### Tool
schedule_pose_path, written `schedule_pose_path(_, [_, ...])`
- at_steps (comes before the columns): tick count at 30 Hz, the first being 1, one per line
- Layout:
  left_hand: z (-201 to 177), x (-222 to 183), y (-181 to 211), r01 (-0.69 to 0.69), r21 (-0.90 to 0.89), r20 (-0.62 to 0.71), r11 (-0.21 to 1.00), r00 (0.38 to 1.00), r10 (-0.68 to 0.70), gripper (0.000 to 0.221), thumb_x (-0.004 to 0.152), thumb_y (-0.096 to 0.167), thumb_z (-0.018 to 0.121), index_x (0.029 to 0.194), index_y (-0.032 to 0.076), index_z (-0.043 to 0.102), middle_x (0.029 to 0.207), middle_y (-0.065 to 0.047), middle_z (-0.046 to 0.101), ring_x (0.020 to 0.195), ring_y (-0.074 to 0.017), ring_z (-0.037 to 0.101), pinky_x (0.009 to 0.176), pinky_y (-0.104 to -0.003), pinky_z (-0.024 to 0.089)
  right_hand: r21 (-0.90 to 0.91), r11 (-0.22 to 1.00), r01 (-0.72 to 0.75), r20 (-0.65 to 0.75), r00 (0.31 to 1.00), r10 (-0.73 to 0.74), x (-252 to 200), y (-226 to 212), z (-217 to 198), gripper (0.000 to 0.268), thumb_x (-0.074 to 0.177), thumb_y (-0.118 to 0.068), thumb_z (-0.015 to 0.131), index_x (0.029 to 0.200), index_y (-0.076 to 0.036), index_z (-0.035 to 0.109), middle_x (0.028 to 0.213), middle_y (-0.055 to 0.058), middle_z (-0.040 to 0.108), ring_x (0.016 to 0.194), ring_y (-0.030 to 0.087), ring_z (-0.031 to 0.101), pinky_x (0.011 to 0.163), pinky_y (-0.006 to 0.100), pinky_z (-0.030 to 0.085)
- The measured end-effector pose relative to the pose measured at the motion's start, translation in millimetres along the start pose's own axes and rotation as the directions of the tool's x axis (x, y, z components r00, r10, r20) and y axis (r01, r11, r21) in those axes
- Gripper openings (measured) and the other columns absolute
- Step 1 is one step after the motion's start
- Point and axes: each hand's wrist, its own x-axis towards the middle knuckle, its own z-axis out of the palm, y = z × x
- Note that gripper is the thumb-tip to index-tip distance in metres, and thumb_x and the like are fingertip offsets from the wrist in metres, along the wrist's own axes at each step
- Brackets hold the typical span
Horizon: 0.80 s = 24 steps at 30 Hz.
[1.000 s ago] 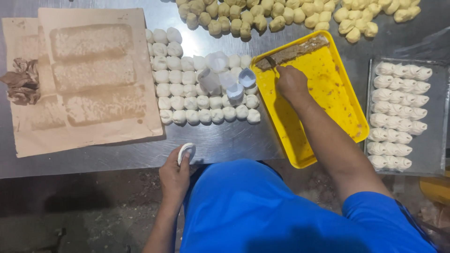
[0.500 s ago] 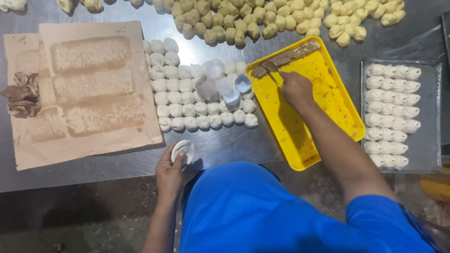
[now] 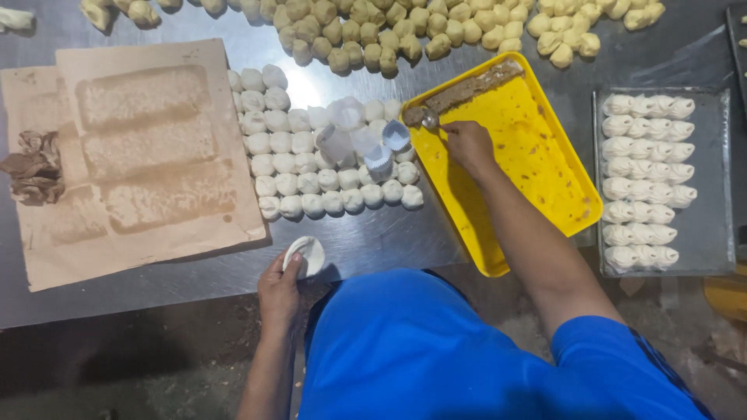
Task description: The person prepares dumplings by flattening dough balls, scooping filling onto the dough with a spoon, folding and pinching the dough closed by hand, and placing the finished dumplings onto a metal tray.
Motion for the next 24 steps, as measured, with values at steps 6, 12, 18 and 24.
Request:
schedule_pose_path(6, [-9, -11, 1, 0.102, -0.122, -0.02, 0.987, 0.994, -0.105, 0.036, 0.098, 0.019, 0.064, 0.129, 0.0, 0.068, 0.107, -0.009, 0.074, 0.087, -0.0133, 0.068, 0.072, -0.027, 0.055, -0.105, 0.994, -0.013, 0.008, 1.0, 0.014, -3, -11, -8, 0.031, 0.091, -0.018, 0.059, 0.114, -0.019, 0.08, 0.106, 0.019, 0.074, 0.099, 0.04, 0.069, 0.089, 0.049, 0.053])
schedule_pose_path(12, [-6, -9, -1, 0.05, -0.185, 0.005, 0.981, 0.999, -0.05, 0.034, 0.099, 0.018, 0.064, 0.126, -0.002, 0.068, 0.104, -0.01, 0.074, 0.085, -0.0149, 0.068, 0.07, -0.029, 0.054, 0.189, 0.98, 0.055, 0.058, 0.996, -0.067, 16, 24, 25, 0.028, 0.09, -0.02, 0.066, 0.115, -0.015, 0.079, 0.102, 0.015, 0.077, 0.09, 0.028, 0.073, 0.083, 0.039, 0.056])
schedule_pose_path(18, [35, 15, 14, 0.136, -0.307, 0.126, 0.942, 0.987, -0.101, 0.039, 0.098, 0.017, 0.06, 0.133, -0.001, 0.061, 0.119, -0.014, 0.07, 0.103, -0.0226, 0.07, 0.086, -0.038, 0.059, 0.516, 0.837, -0.185, 0.211, 0.974, 0.085, -10, 21, -26, 0.03, 0.092, -0.015, 0.066, 0.118, -0.007, 0.078, 0.08, 0.006, 0.071, 0.069, 0.012, 0.061, 0.061, 0.029, 0.047])
schedule_pose_path(24, [121, 54, 26, 0.183, -0.387, 0.366, 0.904, 0.93, -0.031, 0.047, 0.102, 0.027, 0.052, 0.141, 0.002, 0.053, 0.134, -0.015, 0.062, 0.119, -0.0266, 0.065, 0.095, -0.044, 0.056, 0.437, 0.899, 0.02, 0.307, 0.936, -0.171, -83, -57, -129, 0.03, 0.09, -0.014, 0.065, 0.117, -0.007, 0.078, 0.074, 0.005, 0.072, 0.068, 0.01, 0.064, 0.064, 0.026, 0.05])
